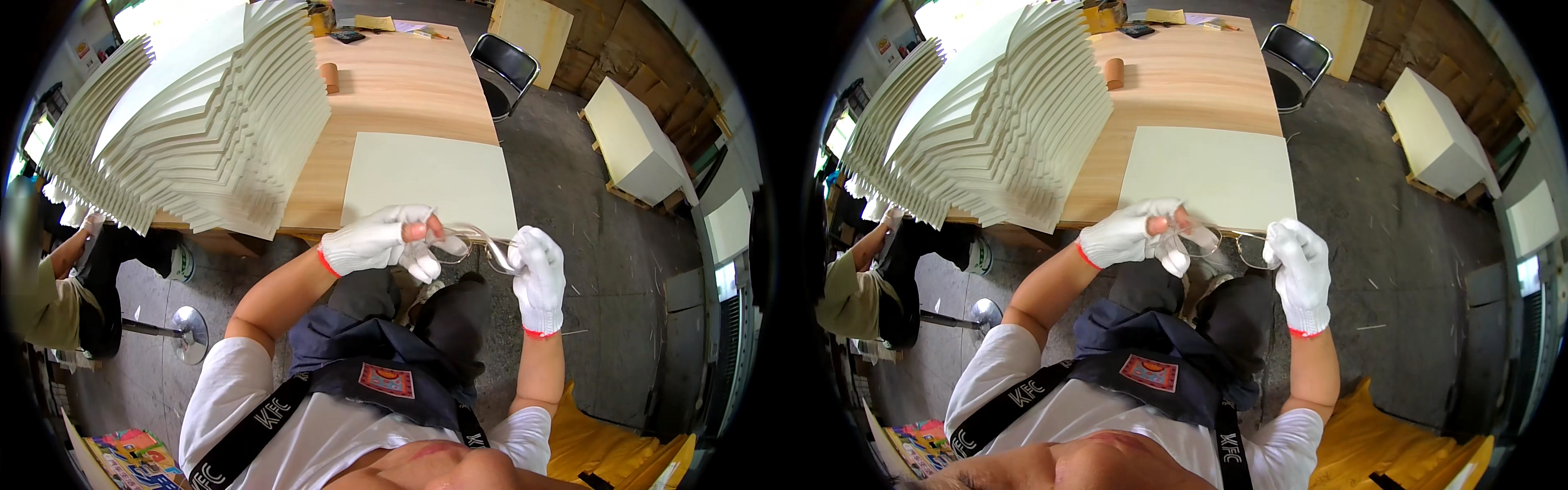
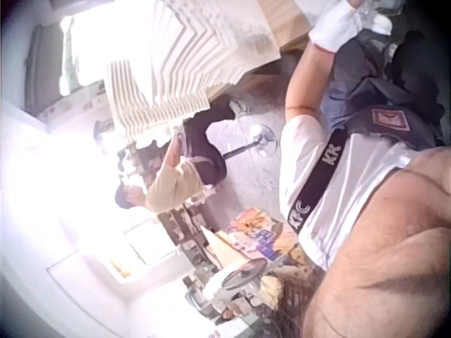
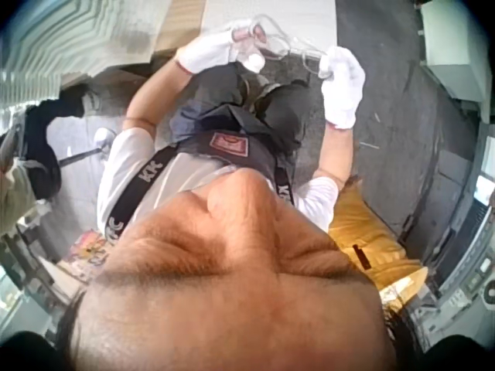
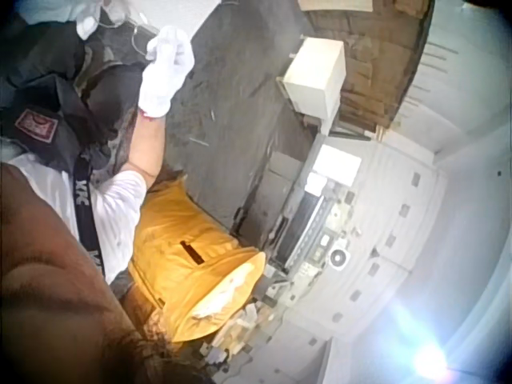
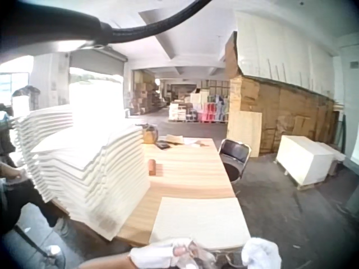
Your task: The person stacks white paper sheets on a wooden table, aligning them by hand. They repeatedly pick up small batches of paper, align the edges, and place them onto a growing stack. At the end, they use a cylindrical object to press down on the stack.
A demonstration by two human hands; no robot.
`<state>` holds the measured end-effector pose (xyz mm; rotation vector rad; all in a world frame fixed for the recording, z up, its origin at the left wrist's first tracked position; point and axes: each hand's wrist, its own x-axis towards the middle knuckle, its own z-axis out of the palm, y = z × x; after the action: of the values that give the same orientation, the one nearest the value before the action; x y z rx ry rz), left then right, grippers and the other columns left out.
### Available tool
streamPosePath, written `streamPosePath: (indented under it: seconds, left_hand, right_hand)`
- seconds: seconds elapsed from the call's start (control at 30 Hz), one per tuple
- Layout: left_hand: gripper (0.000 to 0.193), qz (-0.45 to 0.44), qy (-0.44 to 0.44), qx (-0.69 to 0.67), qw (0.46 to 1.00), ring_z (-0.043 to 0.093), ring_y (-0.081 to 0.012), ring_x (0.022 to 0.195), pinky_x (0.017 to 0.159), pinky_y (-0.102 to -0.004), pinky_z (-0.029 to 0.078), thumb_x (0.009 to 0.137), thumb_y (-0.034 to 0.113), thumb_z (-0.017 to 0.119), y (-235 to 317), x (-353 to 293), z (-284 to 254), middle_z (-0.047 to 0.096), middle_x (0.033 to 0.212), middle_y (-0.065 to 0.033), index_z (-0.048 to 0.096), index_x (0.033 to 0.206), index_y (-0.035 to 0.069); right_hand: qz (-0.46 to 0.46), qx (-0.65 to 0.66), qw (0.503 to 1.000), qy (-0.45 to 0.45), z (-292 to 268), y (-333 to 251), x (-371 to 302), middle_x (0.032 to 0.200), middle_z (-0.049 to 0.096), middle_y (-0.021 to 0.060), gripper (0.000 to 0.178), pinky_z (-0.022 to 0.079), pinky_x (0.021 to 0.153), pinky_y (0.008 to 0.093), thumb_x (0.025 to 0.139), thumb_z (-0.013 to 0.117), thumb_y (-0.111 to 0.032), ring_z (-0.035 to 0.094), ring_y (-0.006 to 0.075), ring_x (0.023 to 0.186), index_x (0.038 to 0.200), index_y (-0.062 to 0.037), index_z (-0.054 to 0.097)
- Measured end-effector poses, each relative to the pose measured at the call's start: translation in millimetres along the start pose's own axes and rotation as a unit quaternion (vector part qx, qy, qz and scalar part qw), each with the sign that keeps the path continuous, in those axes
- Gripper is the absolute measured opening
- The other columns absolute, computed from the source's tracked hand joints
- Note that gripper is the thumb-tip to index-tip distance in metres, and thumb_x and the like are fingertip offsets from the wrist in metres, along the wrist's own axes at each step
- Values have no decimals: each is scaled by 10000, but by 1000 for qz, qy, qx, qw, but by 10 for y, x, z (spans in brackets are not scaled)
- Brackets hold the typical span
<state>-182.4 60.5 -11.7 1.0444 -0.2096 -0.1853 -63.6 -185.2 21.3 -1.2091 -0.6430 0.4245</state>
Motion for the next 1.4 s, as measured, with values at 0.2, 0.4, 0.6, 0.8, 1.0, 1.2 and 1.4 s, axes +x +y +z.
streamPosePath:
  seconds: [0.2,0.4,0.6,0.8,1.0,1.2,1.4]
  left_hand:
    - [554,-108,32,39,993,687,-206,985,857,-338,581,1001,179,601,-8,113,-12,613,1319,-161,404,1498,32]
    - [467,-125,23,166,978,687,-197,995,888,-329,586,1019,113,541,-87,465,-101,620,1324,-152,450,1472,39]
    - [494,27,121,220,968,614,-241,1207,991,-345,525,997,198,603,-27,1509,-898,628,1312,-146,476,1446,36]
    - [820,40,524,714,462,504,-378,1281,1060,-439,415,798,542,722,697,2119,-3450,568,1343,-176,477,1458,121]
    - [689,-153,666,681,264,404,-377,1267,995,-571,372,740,470,724,982,1929,-4299,493,1314,-123,560,1339,174]
    - [617,-219,748,549,302,533,-350,1247,1012,-484,439,778,403,711,1161,1803,-4877,558,1333,-127,562,1332,173]
    - [663,-118,770,449,438,679,-315,1025,878,-406,517,764,489,653,1287,1853,-4704,698,1102,-208,609,1217,7]
  right_hand:
    - [13,-275,961,36,-61,85,-36,814,575,-5,230,423,654,254,997,632,-193,492,62,702,1116,4,635]
    - [-147,-542,823,-89,-202,-34,64,1138,671,177,460,518,920,412,872,703,-237,647,337,1074,1288,-64,611]
    - [-59,-596,800,32,-454,447,172,882,717,140,437,552,729,415,893,677,-205,693,333,790,1325,-190,612]
    - [62,-204,957,198,-896,1002,-69,915,647,77,436,471,677,237,898,546,18,573,103,738,1334,31,543]
    - [36,-231,919,317,-1449,1622,-247,843,563,25,398,345,579,199,998,490,-39,451,53,669,1382,65,470]
    - [78,-304,883,350,-1878,2130,-423,1033,601,75,420,386,666,225,972,508,-11,480,82,755,1387,51,480]
    - [49,-200,885,419,-1597,2052,-144,935,616,48,384,392,626,201,982,512,-23,478,64,697,1360,46,497]
